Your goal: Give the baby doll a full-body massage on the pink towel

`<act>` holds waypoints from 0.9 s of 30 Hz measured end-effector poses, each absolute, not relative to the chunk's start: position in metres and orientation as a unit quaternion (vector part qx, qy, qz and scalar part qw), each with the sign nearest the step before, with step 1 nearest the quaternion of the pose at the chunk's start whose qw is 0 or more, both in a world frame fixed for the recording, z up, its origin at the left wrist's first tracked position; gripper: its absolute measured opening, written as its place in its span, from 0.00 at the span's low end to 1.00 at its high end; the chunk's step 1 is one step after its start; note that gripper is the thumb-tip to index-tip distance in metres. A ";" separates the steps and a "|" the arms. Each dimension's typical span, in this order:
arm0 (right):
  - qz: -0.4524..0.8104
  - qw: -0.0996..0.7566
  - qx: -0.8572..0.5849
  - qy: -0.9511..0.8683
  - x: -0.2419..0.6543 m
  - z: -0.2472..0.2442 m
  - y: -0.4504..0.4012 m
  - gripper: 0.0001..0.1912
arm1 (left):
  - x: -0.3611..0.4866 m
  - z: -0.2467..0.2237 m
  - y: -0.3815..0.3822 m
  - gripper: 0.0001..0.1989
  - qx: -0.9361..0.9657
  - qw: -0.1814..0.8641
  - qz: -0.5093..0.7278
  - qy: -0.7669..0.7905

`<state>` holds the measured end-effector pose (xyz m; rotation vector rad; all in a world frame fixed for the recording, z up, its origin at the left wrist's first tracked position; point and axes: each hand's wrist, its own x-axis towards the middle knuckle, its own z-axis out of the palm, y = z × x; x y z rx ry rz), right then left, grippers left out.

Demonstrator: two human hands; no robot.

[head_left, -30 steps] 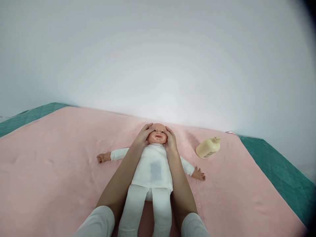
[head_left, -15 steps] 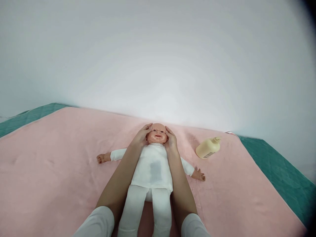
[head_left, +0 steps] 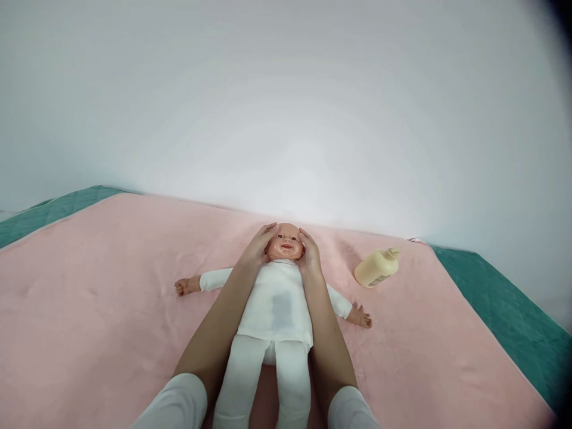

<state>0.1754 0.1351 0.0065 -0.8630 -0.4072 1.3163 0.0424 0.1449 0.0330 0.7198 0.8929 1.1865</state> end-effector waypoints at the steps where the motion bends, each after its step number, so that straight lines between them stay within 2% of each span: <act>1: 0.583 0.689 -0.386 -0.190 0.174 0.008 0.134 0.21 | 0.044 0.033 0.144 0.21 0.325 0.673 0.530 0.400; 8: 0.538 0.703 -0.414 -0.212 0.168 0.010 0.131 0.23 | 0.051 0.036 0.140 0.22 0.355 0.625 0.537 0.440; 19: 0.536 0.704 -0.421 -0.203 0.166 0.013 0.129 0.28 | 0.051 0.034 0.141 0.26 0.366 0.620 0.531 0.448; 27: 0.543 0.699 -0.420 -0.198 0.167 0.013 0.127 0.29 | 0.051 0.027 0.145 0.23 0.368 0.619 0.537 0.440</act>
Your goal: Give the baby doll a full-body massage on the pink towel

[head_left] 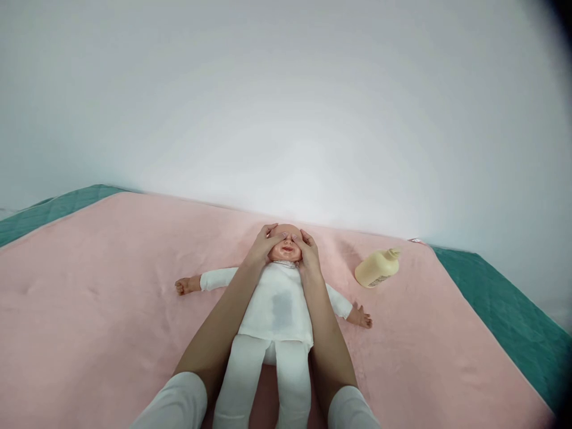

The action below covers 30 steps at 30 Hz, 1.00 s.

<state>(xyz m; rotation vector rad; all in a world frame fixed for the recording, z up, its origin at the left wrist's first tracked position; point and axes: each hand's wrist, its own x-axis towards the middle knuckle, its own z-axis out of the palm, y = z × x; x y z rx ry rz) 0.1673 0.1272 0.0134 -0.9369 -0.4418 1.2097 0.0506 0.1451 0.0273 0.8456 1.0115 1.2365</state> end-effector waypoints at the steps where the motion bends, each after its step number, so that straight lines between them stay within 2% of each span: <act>1: 0.542 0.698 -0.424 -0.199 0.167 0.014 0.127 0.29 | 0.050 0.027 0.145 0.23 0.368 0.617 0.539 0.440; 22: 0.538 0.704 -0.417 -0.203 0.167 0.008 0.130 0.25 | 0.051 0.030 0.145 0.17 0.346 0.632 0.538 0.437; 30: 0.545 0.707 -0.414 -0.177 0.167 0.013 0.130 0.17 | 0.049 0.029 0.145 0.16 0.333 0.652 0.540 0.416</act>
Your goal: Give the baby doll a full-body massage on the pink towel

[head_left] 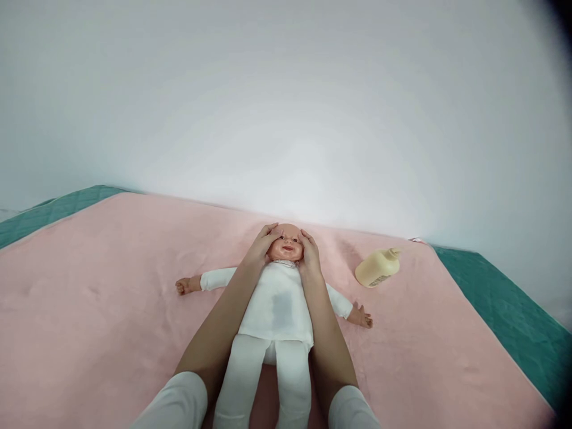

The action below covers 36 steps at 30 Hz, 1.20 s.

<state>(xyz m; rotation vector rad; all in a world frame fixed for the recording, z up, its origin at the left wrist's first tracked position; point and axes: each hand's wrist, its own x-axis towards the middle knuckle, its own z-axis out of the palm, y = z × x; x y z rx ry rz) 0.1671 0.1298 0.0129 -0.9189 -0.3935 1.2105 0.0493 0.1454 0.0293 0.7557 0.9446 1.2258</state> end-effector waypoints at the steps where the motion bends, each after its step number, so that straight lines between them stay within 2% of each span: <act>1: 0.547 0.709 -0.411 -0.172 0.167 0.012 0.130 0.16 | 0.049 0.029 0.145 0.16 0.331 0.655 0.540 0.412; 9: 0.563 0.707 -0.397 -0.160 0.169 0.007 0.135 0.17 | 0.047 0.029 0.147 0.16 0.304 0.677 0.536 0.401; 16: 0.589 0.699 -0.380 -0.141 0.171 0.007 0.135 0.22 | 0.043 0.025 0.152 0.17 0.298 0.688 0.536 0.388; 30: 0.589 0.704 -0.382 -0.107 0.174 0.006 0.139 0.17 | 0.043 0.035 0.147 0.13 0.286 0.700 0.527 0.388; 36: 0.574 0.712 -0.374 -0.153 0.168 0.012 0.132 0.19 | 0.047 0.030 0.144 0.20 0.348 0.656 0.534 0.404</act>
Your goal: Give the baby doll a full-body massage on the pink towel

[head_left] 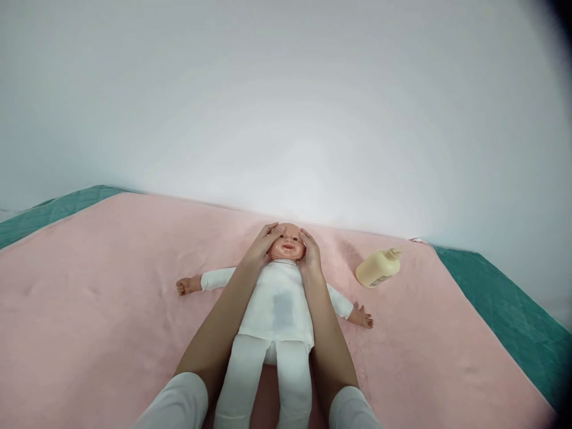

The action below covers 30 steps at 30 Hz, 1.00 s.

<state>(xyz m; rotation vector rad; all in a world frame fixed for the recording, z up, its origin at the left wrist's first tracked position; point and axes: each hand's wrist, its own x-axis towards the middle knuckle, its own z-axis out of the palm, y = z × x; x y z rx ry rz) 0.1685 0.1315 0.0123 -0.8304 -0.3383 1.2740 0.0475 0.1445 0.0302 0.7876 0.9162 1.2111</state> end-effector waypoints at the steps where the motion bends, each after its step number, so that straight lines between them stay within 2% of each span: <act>1: 0.569 0.712 -0.379 -0.165 0.168 0.013 0.131 0.19 | 0.048 0.030 0.144 0.21 0.355 0.649 0.536 0.408; 10: 0.548 0.698 -0.408 -0.214 0.168 0.012 0.127 0.27 | 0.050 0.037 0.138 0.24 0.376 0.625 0.530 0.432; 22: 0.539 0.697 -0.422 -0.213 0.168 0.009 0.129 0.28 | 0.050 0.031 0.143 0.22 0.377 0.622 0.527 0.438; 30: 0.520 0.701 -0.437 -0.218 0.166 0.011 0.128 0.25 | 0.051 0.029 0.145 0.19 0.367 0.619 0.537 0.441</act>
